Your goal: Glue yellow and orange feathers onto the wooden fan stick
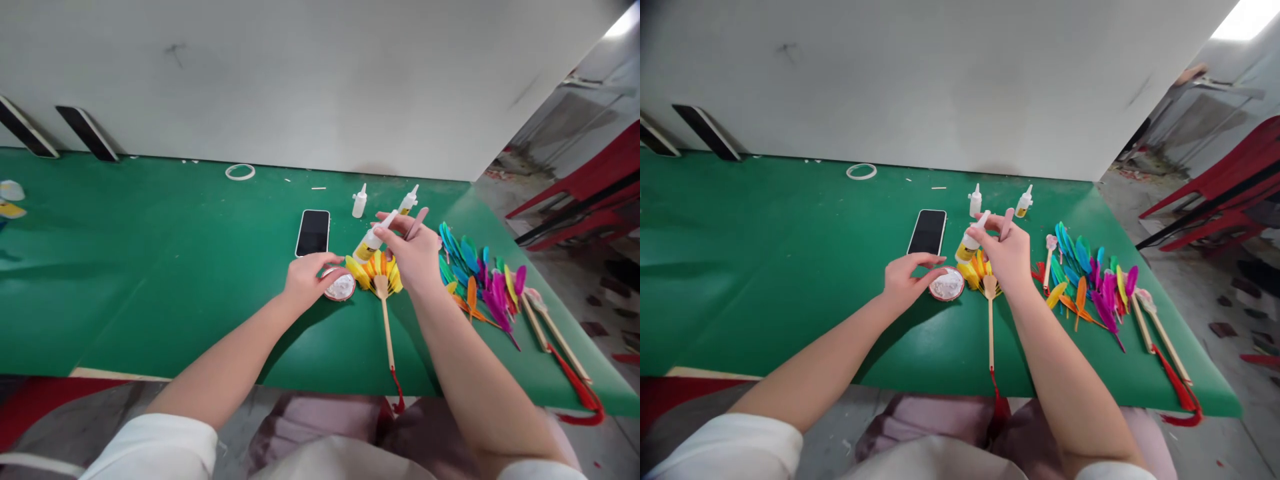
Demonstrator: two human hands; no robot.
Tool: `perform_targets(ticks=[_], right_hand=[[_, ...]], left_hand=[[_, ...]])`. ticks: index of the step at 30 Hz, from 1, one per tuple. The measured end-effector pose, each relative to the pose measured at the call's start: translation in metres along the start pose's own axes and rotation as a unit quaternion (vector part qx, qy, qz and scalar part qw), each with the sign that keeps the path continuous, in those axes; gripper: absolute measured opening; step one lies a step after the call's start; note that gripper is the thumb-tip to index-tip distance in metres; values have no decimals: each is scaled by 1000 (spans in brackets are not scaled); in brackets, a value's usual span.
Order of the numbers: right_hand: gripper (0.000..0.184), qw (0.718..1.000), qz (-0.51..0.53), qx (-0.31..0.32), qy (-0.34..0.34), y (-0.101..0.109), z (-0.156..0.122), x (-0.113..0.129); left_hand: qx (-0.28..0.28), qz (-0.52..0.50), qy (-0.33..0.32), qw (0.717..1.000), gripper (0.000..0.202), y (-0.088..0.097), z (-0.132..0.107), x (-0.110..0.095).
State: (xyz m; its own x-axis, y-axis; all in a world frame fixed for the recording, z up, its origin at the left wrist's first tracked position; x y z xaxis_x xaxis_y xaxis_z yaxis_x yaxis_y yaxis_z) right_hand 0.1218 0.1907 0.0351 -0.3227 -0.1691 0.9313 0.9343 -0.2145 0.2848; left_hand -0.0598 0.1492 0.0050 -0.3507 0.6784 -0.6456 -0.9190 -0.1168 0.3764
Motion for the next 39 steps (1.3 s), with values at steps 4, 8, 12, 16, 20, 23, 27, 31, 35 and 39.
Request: perform_targets(ticks=[4, 8, 12, 16, 20, 23, 27, 31, 35, 39], right_hand=[[32, 993, 95, 32, -58, -22, -12, -12], [35, 986, 128, 70, -87, -35, -21, -23], [40, 985, 124, 86, -88, -25, -25, -25], [40, 984, 118, 81, -108, -11, -30, -35], [35, 980, 127, 109, -104, -12, -34, -45], [41, 988, 61, 121, -73, -14, -36, -48], [56, 986, -89, 135, -44, -15, -41, -48], [55, 976, -132, 175, -19, -21, -46, -47], [50, 971, -139, 195, 22, -27, -48, -43], [47, 978, -71, 196, 6, -26, -47, -40]], left_hand=[[70, -139, 123, 980, 61, -21, -4, 8], [25, -243, 217, 945, 49, -26, -6, 19], [-85, -393, 280, 872, 29, -5, -4, 34], [-131, -501, 327, 791, 26, 20, -3, 44], [-176, -493, 338, 782, 41, 39, -4, 52], [-150, -438, 328, 823, 57, 38, -6, 54], [-136, -240, 241, 931, 46, 43, -10, 47], [-141, -43, 89, 985, 37, 50, -13, 22], [-166, -73, 91, 979, 34, 52, -14, 23], [-221, -176, 172, 944, 39, 52, -12, 39]])
Point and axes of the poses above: each hand's wrist, its own z-axis towards the middle knuckle, its own y-axis out of the back of the hand, x = y × z, the point moved 6 cm from there along z, towards the middle knuckle, and after that the axes turned 12 degrees about -z, right-handed, at the moved point
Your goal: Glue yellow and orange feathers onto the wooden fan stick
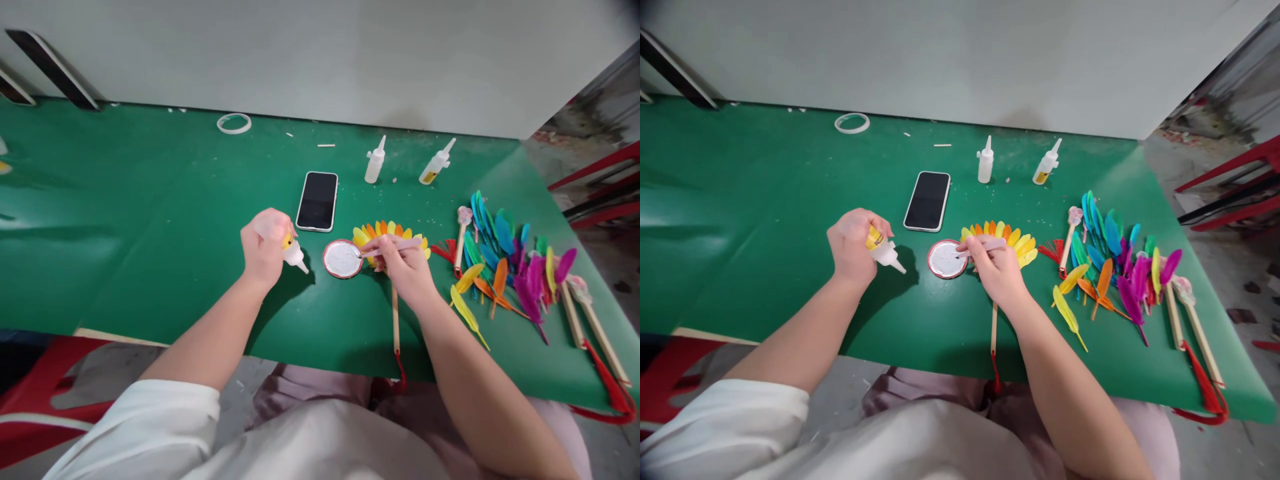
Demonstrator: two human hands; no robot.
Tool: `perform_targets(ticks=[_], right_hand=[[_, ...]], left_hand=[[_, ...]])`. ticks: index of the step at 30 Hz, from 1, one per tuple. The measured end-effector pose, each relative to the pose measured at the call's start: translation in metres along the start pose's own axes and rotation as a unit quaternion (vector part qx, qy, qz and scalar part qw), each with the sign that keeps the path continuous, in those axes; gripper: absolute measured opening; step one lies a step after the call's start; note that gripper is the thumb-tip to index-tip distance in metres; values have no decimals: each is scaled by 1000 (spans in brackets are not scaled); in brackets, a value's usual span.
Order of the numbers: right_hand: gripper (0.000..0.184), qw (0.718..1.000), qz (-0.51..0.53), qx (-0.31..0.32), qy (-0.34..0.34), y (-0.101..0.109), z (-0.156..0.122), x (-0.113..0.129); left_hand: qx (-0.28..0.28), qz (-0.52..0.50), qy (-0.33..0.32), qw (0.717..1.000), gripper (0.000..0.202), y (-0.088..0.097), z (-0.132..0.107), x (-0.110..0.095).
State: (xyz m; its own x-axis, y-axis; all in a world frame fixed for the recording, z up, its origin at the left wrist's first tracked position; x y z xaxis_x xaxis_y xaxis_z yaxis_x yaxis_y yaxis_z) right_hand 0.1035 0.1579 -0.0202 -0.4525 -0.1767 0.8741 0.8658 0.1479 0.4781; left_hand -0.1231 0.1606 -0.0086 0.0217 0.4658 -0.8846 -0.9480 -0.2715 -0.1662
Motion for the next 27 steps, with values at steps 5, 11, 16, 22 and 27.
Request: perform_targets(ticks=[5, 11, 16, 22, 27], right_hand=[[46, 998, 65, 13, 10, 5, -2, 5], [47, 997, 47, 61, -25, -6, -3, 0], [50, 997, 33, 66, -38, -7, -3, 3], [50, 996, 25, 77, -42, -9, -5, 2], [48, 995, 8, 98, -37, -14, -6, 2]], left_hand=[[-56, -133, 183, 972, 43, -4, 3, 20], [-107, -233, 316, 914, 45, -8, -1, 24], [-118, -282, 373, 876, 51, -10, -4, 26], [-88, -270, 367, 886, 59, -12, -2, 24], [-19, -199, 287, 937, 62, -16, 2, 15]])
Point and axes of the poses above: each hand's wrist, its own z-axis towards the middle knuckle, its own y-axis out of the back of the hand, x = y × z, the point moved 6 cm from there along z, towards the middle knuckle, and after that the axes turned 12 degrees about -z, right-handed, at the moved point
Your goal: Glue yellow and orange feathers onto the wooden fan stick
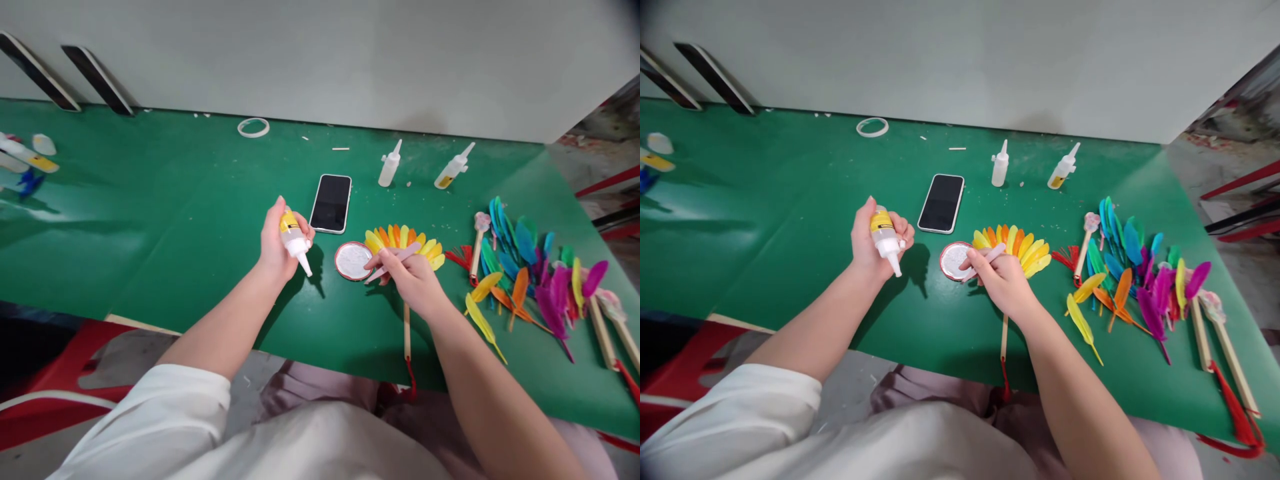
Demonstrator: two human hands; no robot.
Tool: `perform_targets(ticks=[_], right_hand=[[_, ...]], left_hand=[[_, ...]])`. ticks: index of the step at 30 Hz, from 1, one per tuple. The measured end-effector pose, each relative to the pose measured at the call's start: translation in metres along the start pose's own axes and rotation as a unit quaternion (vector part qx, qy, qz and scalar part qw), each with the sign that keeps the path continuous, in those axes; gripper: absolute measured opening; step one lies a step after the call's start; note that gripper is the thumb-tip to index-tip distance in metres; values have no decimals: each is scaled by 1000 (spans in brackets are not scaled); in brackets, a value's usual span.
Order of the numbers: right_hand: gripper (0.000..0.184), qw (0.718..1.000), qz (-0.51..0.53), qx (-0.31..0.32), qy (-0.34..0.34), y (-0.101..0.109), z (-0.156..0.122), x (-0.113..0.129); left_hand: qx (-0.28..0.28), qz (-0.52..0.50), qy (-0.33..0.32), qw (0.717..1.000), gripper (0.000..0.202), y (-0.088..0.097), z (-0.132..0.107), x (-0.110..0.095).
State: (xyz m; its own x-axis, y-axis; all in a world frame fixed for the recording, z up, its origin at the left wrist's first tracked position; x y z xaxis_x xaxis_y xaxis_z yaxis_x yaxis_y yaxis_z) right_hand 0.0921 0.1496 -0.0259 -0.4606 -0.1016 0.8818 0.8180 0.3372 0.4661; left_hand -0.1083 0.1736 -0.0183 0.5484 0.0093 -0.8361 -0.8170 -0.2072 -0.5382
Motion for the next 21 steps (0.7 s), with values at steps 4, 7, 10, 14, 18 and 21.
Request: perform_targets(ticks=[4, 7, 10, 14, 18, 21], right_hand=[[47, 1000, 0, -1, 2, -1, 0, 0], [48, 1000, 17, -5, 4, 0, 1, 0], [49, 1000, 21, -12, 3, 2, 1, 0], [50, 1000, 21, -8, -1, 1, 1, -1], [49, 1000, 21, -1, -2, 0, 1, -2], [47, 1000, 22, -12, 1, 2, 1, -1]], left_hand=[[43, 86, -82, 992, 60, -1, -4, -1], [74, 133, -123, 981, 53, 2, -6, 1], [103, 171, -144, 969, 45, 3, -8, 0], [118, 202, -160, 959, 46, 1, -12, -4], [128, 222, -173, 951, 49, -2, -15, -7], [127, 234, -182, 947, 49, -1, -16, -9]])
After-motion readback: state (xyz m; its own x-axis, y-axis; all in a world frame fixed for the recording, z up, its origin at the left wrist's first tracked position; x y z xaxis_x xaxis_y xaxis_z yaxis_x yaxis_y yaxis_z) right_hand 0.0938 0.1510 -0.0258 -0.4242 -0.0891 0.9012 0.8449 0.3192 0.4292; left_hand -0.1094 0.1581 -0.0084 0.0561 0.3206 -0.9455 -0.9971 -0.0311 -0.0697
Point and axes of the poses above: each hand's wrist, its own z-axis towards the middle knuckle, its own y-axis out of the back of the hand, x = y × z, the point moved 6 cm from there along z, towards the middle knuckle, and after that the axes turned 12 degrees about -z, right-handed, at the moved point
